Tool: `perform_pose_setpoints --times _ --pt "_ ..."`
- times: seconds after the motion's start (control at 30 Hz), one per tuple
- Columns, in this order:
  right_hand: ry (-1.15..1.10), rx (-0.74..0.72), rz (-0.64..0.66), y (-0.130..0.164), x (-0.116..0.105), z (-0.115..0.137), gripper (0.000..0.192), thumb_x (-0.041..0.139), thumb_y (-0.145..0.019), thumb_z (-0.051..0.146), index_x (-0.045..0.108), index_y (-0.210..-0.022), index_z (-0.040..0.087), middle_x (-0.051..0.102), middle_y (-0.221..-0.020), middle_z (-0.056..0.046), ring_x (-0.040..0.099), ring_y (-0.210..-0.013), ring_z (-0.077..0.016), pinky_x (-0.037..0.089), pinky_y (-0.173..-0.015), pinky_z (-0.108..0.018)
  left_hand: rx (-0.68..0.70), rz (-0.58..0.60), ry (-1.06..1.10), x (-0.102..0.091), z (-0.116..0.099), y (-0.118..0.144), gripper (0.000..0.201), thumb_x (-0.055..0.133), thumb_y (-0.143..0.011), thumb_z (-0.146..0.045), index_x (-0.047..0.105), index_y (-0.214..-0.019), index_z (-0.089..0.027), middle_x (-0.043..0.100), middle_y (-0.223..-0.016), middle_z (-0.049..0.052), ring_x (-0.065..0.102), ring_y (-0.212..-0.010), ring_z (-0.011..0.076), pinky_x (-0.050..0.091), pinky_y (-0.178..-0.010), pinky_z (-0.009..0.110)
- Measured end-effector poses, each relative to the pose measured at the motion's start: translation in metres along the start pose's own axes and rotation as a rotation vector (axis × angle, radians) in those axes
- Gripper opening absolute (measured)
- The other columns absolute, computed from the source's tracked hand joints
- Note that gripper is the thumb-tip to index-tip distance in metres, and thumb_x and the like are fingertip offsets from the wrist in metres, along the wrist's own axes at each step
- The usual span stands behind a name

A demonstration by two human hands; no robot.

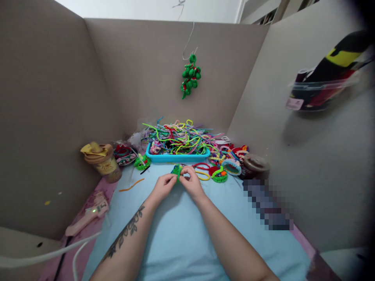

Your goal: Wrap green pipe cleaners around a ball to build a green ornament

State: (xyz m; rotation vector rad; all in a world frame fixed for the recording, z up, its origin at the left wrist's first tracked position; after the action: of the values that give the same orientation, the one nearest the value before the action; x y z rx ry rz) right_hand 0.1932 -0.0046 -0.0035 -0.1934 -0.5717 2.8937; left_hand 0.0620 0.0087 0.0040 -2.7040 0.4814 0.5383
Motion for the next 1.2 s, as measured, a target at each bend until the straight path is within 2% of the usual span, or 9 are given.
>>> perform_pose_setpoints --times 0.17,0.33,0.5,0.7,0.9,1.07,1.2 --pt "0.030 -0.012 0.017 0.000 0.002 0.004 0.007 0.054 -0.067 0.014 0.057 -0.071 0.020 0.048 -0.097 -0.005 0.052 -0.095 -0.0191 0.046 -0.063 -0.025 -0.092 0.010 0.109 0.000 0.011 -0.001 0.028 0.054 -0.076 -0.038 0.065 -0.073 -0.012 0.060 -0.065 0.001 0.051 -0.064 0.0133 0.040 -0.061 0.023" --pt "0.038 -0.018 0.043 0.000 0.003 0.002 0.007 0.055 -0.068 0.015 0.059 -0.071 0.020 0.049 -0.100 -0.006 0.053 -0.097 -0.0187 0.047 -0.067 -0.026 -0.126 -0.009 0.073 -0.003 0.012 -0.001 0.028 0.052 -0.076 -0.036 0.064 -0.069 -0.012 0.057 -0.061 -0.001 0.049 -0.061 0.0124 0.038 -0.060 0.022" --pt "0.037 -0.011 0.074 -0.001 0.004 0.002 0.004 0.058 -0.070 0.021 0.060 -0.068 0.020 0.050 -0.100 -0.006 0.053 -0.095 -0.0179 0.048 -0.067 -0.026 -0.088 -0.023 -0.044 -0.001 0.011 -0.002 0.027 0.048 -0.078 -0.033 0.063 -0.072 -0.013 0.057 -0.062 0.000 0.049 -0.061 0.0122 0.038 -0.060 0.022" --pt "0.051 0.009 -0.012 -0.003 0.002 -0.003 0.006 0.058 -0.070 0.022 0.057 -0.064 0.020 0.052 -0.091 -0.005 0.053 -0.087 -0.0178 0.045 -0.061 -0.025 -0.067 -0.064 -0.168 0.001 0.010 -0.001 0.024 0.044 -0.079 -0.030 0.060 -0.069 -0.014 0.051 -0.056 -0.003 0.043 -0.055 0.0105 0.035 -0.054 0.021" --pt "0.042 0.019 -0.011 -0.004 0.002 -0.006 0.002 0.059 -0.068 0.022 0.058 -0.067 0.020 0.051 -0.087 -0.004 0.053 -0.084 -0.0172 0.042 -0.057 -0.023 -0.032 -0.017 -0.184 0.003 0.008 0.000 0.025 0.042 -0.081 -0.029 0.059 -0.071 -0.015 0.051 -0.058 -0.003 0.044 -0.057 0.0104 0.036 -0.056 0.020" --pt "0.050 0.032 0.013 -0.004 0.002 -0.012 0.003 0.060 -0.068 0.023 0.059 -0.069 0.020 0.050 -0.089 -0.003 0.051 -0.083 -0.0168 0.042 -0.060 -0.024 -0.008 0.017 -0.214 0.004 0.006 0.000 0.026 0.041 -0.082 -0.027 0.061 -0.072 -0.014 0.054 -0.060 -0.002 0.045 -0.058 0.0109 0.036 -0.057 0.021" --pt "0.092 0.029 -0.009 -0.006 0.001 -0.017 0.008 0.060 -0.068 0.023 0.056 -0.073 0.020 0.051 -0.082 -0.001 0.049 -0.078 -0.0160 0.040 -0.064 -0.026 -0.007 0.023 -0.215 0.004 0.006 0.001 0.027 0.041 -0.082 -0.028 0.063 -0.074 -0.014 0.057 -0.063 -0.001 0.048 -0.060 0.0117 0.037 -0.059 0.021"
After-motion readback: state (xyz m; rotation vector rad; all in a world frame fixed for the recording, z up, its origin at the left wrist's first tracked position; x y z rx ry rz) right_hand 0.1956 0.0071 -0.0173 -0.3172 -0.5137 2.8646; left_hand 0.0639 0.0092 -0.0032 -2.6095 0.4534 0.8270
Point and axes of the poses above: each hand's wrist, its own y-axis away from the middle knuckle, its own x-axis out of the palm, z = x × y, the point moved 5 cm from there along -y, towards the middle knuckle
